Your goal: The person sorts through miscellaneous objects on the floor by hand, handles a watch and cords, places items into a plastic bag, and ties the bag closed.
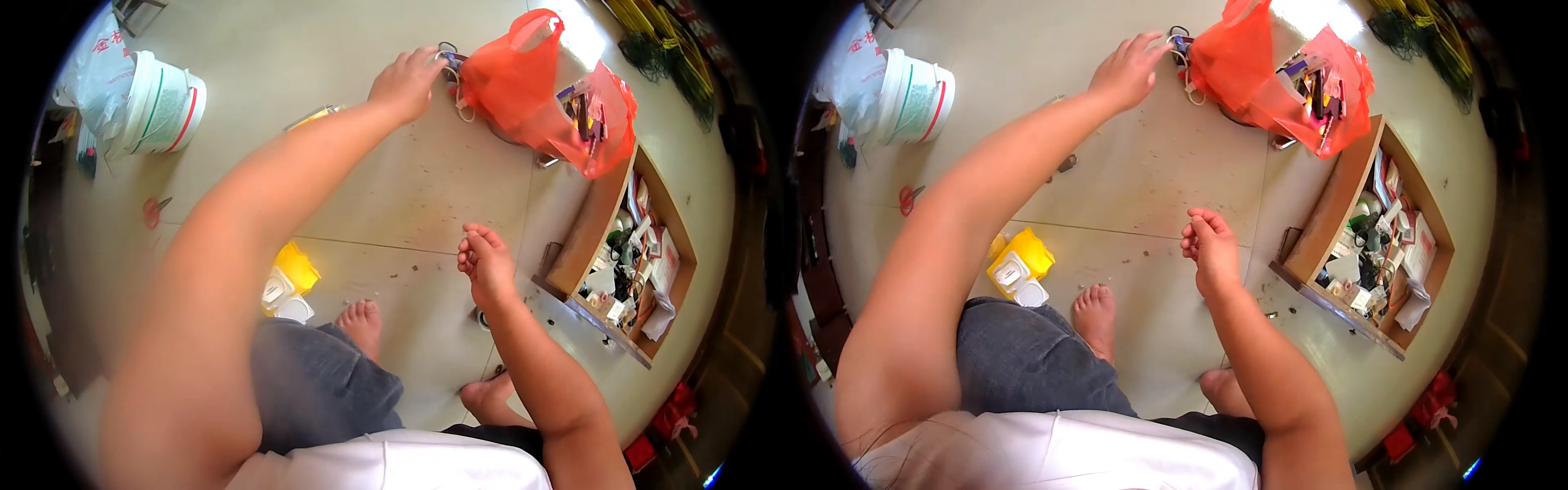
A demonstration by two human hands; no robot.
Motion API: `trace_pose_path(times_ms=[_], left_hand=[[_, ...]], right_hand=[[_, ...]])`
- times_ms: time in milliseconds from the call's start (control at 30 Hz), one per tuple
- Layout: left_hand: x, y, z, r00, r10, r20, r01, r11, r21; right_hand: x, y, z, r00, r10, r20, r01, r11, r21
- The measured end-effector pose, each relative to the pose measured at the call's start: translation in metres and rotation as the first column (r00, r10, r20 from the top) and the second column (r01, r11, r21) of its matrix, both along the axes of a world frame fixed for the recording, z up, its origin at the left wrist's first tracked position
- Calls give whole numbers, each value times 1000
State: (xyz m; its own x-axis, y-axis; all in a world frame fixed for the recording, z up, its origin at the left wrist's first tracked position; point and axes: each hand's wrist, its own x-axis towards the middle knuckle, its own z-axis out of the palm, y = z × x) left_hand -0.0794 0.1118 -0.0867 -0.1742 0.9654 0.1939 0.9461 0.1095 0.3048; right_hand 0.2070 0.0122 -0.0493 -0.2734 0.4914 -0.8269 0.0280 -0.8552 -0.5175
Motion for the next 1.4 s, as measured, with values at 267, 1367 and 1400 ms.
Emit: trace_pose_path(times_ms=[267,1367,1400], left_hand=[[-11,40,-9,919,-229,-321,143,952,-270],[32,-132,75,-33,477,878,395,813,-427],[34,-131,77,-27,478,878,405,808,-428]], right_hand=[[5,-7,6,996,-92,-18,92,996,0],[-60,27,39,943,326,70,-312,788,530],[-59,27,42,943,324,72,-311,790,528]])
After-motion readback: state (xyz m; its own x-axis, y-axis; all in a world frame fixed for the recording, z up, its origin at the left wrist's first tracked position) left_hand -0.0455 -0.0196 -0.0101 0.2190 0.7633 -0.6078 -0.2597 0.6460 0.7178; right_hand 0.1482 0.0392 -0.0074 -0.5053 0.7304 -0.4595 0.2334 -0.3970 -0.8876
